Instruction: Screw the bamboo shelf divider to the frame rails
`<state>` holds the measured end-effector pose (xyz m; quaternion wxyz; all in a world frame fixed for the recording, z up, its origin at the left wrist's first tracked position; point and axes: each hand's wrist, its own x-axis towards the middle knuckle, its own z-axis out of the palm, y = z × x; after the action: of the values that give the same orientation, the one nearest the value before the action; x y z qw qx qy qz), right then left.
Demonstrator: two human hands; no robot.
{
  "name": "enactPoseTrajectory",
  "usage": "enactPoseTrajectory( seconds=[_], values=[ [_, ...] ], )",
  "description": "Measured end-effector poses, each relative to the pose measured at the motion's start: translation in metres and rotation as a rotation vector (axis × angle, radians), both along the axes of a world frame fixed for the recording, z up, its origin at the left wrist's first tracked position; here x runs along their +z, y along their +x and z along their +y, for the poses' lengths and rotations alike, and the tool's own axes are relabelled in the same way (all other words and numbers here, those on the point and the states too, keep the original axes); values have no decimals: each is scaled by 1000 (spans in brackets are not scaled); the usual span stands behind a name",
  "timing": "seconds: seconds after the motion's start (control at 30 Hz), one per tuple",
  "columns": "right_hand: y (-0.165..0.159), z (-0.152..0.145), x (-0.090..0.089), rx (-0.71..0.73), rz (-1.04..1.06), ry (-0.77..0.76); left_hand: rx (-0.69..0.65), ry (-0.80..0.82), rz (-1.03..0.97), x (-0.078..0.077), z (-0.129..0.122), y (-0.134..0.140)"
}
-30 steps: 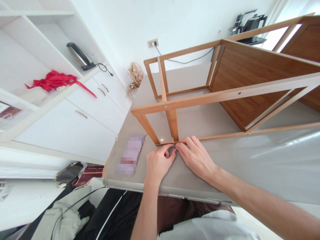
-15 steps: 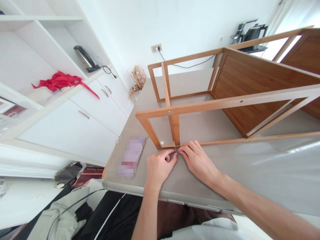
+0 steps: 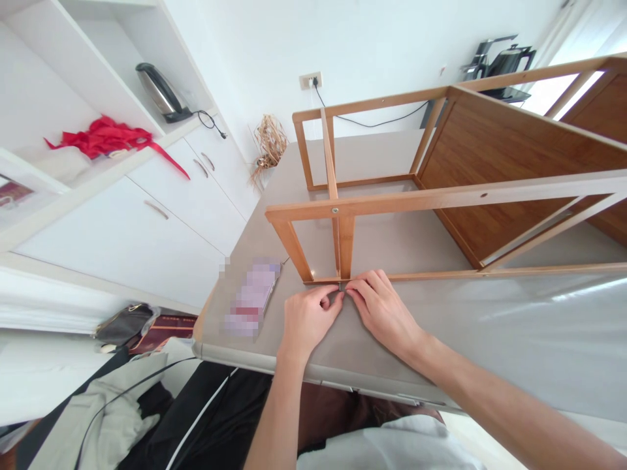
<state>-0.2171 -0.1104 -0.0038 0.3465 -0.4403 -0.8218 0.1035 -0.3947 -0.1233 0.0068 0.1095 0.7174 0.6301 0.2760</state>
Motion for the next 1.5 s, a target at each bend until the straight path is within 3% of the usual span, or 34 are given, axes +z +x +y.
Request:
enactPoseTrajectory(
  seconds=[1.5],
  values=[
    [0,3,-1,18,94,-23,0,-29,13,2,-1,-1]
  ],
)
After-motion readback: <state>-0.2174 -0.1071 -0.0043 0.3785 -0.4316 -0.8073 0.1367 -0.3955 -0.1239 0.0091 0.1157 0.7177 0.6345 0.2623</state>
